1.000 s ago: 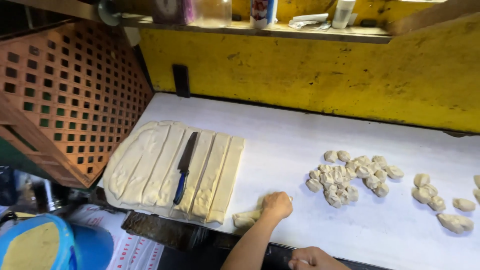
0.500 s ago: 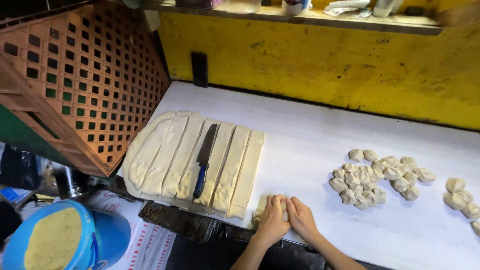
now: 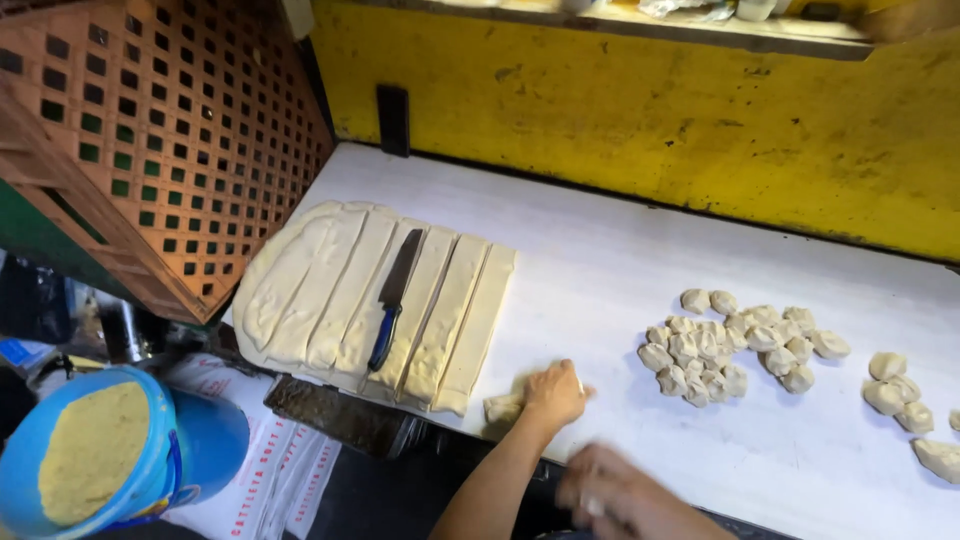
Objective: Cutting a large sheet of dough into strips, rolling them into ropes, and portioning them into small balls on a workbench.
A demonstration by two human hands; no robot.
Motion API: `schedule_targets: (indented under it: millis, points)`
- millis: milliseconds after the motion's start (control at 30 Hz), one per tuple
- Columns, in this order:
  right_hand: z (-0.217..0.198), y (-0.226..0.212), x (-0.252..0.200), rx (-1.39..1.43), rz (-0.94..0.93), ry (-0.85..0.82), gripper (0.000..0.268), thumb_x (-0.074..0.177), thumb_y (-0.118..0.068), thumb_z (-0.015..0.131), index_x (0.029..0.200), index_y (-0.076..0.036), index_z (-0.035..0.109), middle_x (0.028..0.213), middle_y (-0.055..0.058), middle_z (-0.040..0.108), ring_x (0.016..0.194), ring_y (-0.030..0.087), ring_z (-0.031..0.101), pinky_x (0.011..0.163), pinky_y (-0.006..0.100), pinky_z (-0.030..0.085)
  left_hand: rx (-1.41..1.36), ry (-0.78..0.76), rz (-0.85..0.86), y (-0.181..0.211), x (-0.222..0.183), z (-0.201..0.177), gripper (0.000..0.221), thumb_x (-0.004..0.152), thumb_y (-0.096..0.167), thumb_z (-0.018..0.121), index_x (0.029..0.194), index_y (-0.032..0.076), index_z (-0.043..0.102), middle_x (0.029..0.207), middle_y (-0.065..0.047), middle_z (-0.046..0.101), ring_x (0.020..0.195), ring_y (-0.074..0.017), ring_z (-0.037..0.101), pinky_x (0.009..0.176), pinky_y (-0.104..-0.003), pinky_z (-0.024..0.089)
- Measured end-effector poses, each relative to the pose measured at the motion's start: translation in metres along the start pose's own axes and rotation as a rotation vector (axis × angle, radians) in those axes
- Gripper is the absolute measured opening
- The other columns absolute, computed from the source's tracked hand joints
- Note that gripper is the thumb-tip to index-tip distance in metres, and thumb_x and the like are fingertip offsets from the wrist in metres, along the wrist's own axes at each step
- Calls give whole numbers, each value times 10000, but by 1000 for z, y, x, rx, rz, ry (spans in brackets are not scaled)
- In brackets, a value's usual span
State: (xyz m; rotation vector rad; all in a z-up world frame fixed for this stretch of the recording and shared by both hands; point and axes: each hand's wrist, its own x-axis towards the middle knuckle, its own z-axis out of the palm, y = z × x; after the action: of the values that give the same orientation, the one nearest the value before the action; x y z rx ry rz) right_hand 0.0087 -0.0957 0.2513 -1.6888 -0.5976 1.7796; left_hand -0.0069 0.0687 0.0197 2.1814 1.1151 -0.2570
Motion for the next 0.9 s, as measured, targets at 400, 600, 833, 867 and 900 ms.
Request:
schedule_targets:
  millis: [400, 600, 833, 867, 900]
  points:
    - [-23, 114, 254, -453, -424, 576, 435, 1014, -469, 495, 789, -119, 626, 821, 57, 633, 919, 196, 620, 892, 337, 456, -233, 327, 180, -79, -60, 5, 177, 957, 218, 501, 1062, 83, 547, 1081, -128, 615, 1025, -394, 590, 822, -570, 458]
    - [-19, 99, 260, -527, -362, 587, 351, 1025, -360, 478, 795, -100, 531, 761, 214, 692, 763, 383, 657, 778, 458, 458, -138, 291, 66, -59, -77, -15, 366, 977, 375, 474, 1189, 82, 526, 965, -173, 714, 956, -438, 666, 850, -587, 422]
    - [-92, 79, 211, -705, -216, 593, 379, 1005, -334, 433, 765, -60, 539, 784, 245, 706, 804, 400, 654, 801, 458, 453, -120, -120, -12, 19, -71, -69, 405, 885, 194, 481, 1204, 73, 698, 1195, -201, 711, 1144, -433, 647, 952, -528, 506]
    - [-106, 98, 212, -666, -240, 525, 387, 1000, -363, 489, 728, -90, 510, 728, 131, 601, 742, 282, 563, 724, 406, 444, 42, -156, 35, 21, -58, -62, 383, 899, 213, 482, 1168, 87, 723, 1182, -168, 729, 1117, -387, 676, 902, -507, 532]
    - [-121, 114, 215, -626, -265, 459, 415, 995, -392, 546, 691, -119, 481, 673, 16, 497, 680, 164, 473, 647, 354, 435, 206, -191, 82, 23, -41, -58, 368, 913, 233, 484, 1132, 99, 748, 1168, -136, 749, 1090, -342, 704, 852, -487, 558]
